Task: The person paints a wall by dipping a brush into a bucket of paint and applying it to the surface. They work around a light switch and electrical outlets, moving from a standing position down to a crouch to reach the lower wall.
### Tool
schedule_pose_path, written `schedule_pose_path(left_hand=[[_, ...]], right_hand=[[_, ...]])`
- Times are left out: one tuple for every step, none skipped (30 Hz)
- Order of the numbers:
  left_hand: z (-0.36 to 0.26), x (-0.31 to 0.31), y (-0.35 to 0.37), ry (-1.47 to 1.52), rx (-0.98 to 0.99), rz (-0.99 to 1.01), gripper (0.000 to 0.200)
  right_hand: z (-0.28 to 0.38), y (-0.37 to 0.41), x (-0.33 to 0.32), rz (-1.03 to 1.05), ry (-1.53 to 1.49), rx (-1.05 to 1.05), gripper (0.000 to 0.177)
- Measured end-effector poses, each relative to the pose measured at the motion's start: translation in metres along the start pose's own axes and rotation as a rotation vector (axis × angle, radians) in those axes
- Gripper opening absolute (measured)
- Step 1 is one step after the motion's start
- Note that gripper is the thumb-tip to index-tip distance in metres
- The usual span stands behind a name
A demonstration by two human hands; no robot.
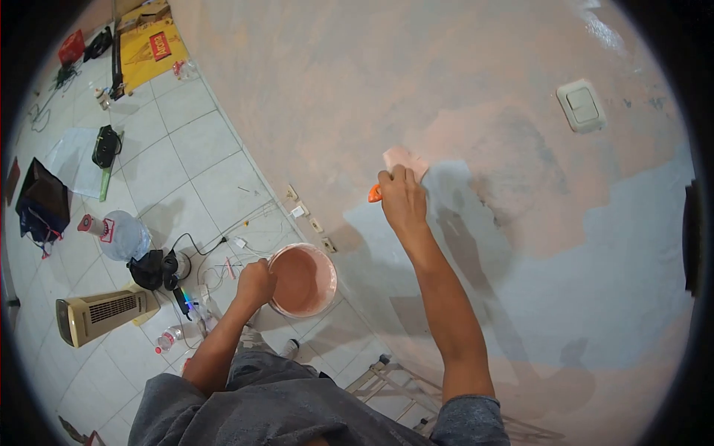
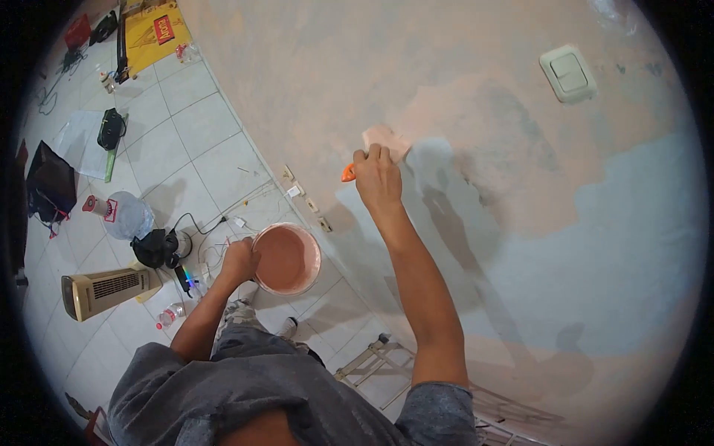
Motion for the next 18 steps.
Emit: schedule_pose_path(left_hand=[[0.002,0.0,0.002,-0.004,-0.009,0.001,0.024],[0.004,-0.001,0.004,0.005,-0.018,-0.008,0.024],[0.004,-0.006,0.006,0.007,-0.042,-0.01,0.023],[0.007,-0.009,0.009,0.006,-0.065,-0.008,0.023],[0.011,-0.008,0.009,0.01,-0.077,-0.013,0.023],[0.016,-0.007,0.008,-0.003,-0.076,-0.022,0.023],[0.02,-0.007,0.01,-0.017,-0.075,-0.027,0.023],[0.022,-0.007,0.01,-0.014,-0.09,-0.024,0.023],[0.021,-0.009,0.009,-0.012,-0.099,-0.037,0.023],[0.021,-0.01,0.008,-0.011,-0.107,-0.049,0.023],[0.021,-0.01,0.007,-0.01,-0.116,-0.046,0.023],[0.021,-0.01,0.006,-0.011,-0.118,-0.055,0.022],[0.021,-0.01,0.004,-0.012,-0.119,-0.066,0.022],[0.022,-0.012,0.003,-0.008,-0.122,-0.065,0.022],[0.022,-0.013,0.002,0.002,-0.131,-0.072,0.022],[0.022,-0.014,0.003,0.011,-0.14,-0.075,0.022],[0.022,-0.013,0.003,0.012,-0.141,-0.073,0.022],[0.024,-0.014,0.003,0.027,-0.145,-0.097,0.022]], right_hand=[[-0.003,-0.002,0.002,0.051,-0.105,0.05,0.002],[-0.007,-0.004,0.004,0.106,-0.211,0.098,0.004],[-0.017,-0.014,0.0,0.119,-0.226,0.104,0.008],[-0.032,-0.026,-0.008,0.135,-0.243,0.113,0.012],[-0.043,-0.035,-0.031,-0.021,-0.283,0.087,0.01],[-0.054,-0.045,-0.057,-0.176,-0.326,0.06,0.007],[-0.061,-0.056,-0.087,-0.281,-0.216,0.009,0.013],[-0.069,-0.066,-0.112,-0.335,-0.142,-0.018,0.019],[-0.068,-0.072,-0.144,-0.332,-0.089,0.063,0.022],[-0.064,-0.077,-0.167,-0.343,0.019,0.107,0.023],[-0.061,-0.08,-0.179,-0.353,0.131,0.154,0.023],[-0.059,-0.083,-0.179,-0.348,0.129,0.15,0.023],[-0.057,-0.087,-0.179,-0.388,0.174,0.147,0.019],[-0.054,-0.092,-0.178,-0.428,0.22,0.144,0.016],[-0.051,-0.095,-0.166,-0.426,0.218,0.14,0.016],[-0.048,-0.094,-0.14,-0.387,0.248,0.1,0.011],[-0.044,-0.091,-0.11,-0.351,0.279,0.06,0.008],[-0.038,-0.084,-0.073,-0.357,0.266,-0.015,0.005]])
Point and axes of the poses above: each hand's wrist, its own y-axis away from the middle knuckle, its own x-axis out of the palm, z = x × y, the point moved 5 cm from there along -y, towards the middle knuckle, and after that the axes turned 12 degrees about x, right-handed, at the moved point
